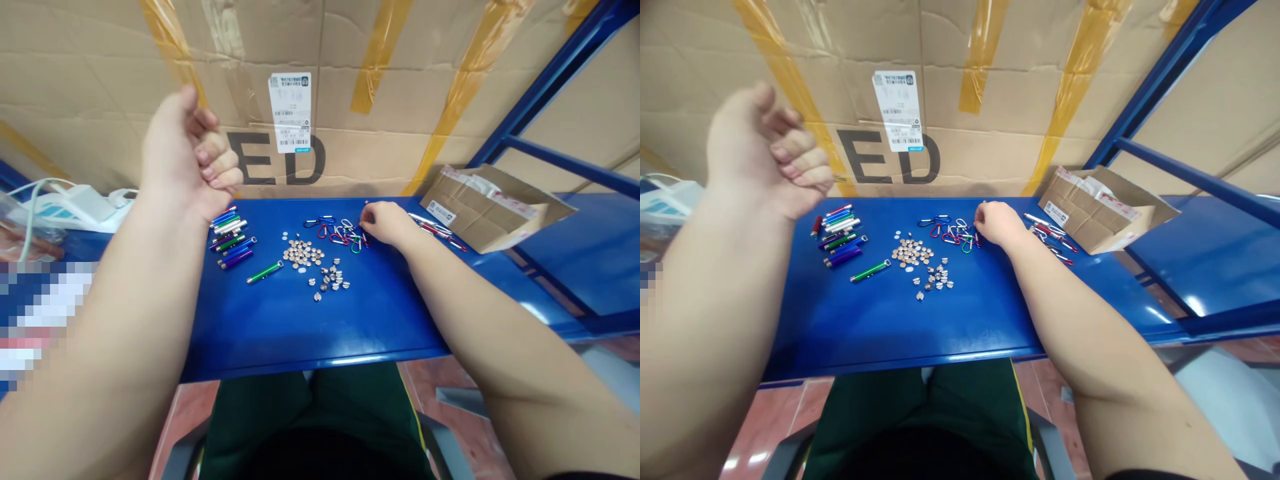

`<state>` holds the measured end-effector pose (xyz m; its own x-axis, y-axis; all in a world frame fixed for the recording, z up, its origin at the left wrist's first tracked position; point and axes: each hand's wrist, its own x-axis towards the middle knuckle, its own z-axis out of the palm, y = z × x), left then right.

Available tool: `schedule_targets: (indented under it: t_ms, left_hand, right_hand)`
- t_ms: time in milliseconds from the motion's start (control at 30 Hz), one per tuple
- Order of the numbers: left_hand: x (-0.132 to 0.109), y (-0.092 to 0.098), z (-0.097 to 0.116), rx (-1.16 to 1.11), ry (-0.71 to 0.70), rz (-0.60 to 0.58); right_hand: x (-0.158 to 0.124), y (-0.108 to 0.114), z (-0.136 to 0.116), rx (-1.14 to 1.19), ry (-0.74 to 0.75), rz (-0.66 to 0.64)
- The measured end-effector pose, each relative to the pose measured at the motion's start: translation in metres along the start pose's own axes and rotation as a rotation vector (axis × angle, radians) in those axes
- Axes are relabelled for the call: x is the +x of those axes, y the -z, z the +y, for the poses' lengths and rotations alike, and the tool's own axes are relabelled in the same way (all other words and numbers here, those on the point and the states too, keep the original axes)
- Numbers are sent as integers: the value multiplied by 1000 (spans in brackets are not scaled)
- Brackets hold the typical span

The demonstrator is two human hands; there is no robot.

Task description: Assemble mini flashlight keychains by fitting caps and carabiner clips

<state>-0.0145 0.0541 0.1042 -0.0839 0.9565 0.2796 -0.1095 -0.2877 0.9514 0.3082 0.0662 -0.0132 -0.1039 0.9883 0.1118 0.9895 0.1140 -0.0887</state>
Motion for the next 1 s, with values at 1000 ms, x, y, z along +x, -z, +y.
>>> schedule_targets:
  t_ms: [1000]
  left_hand:
    - [-30, 61, -78, 1587, -37, -620]
  right_hand:
    - [-5, 3, 2, 134, -27, 52]
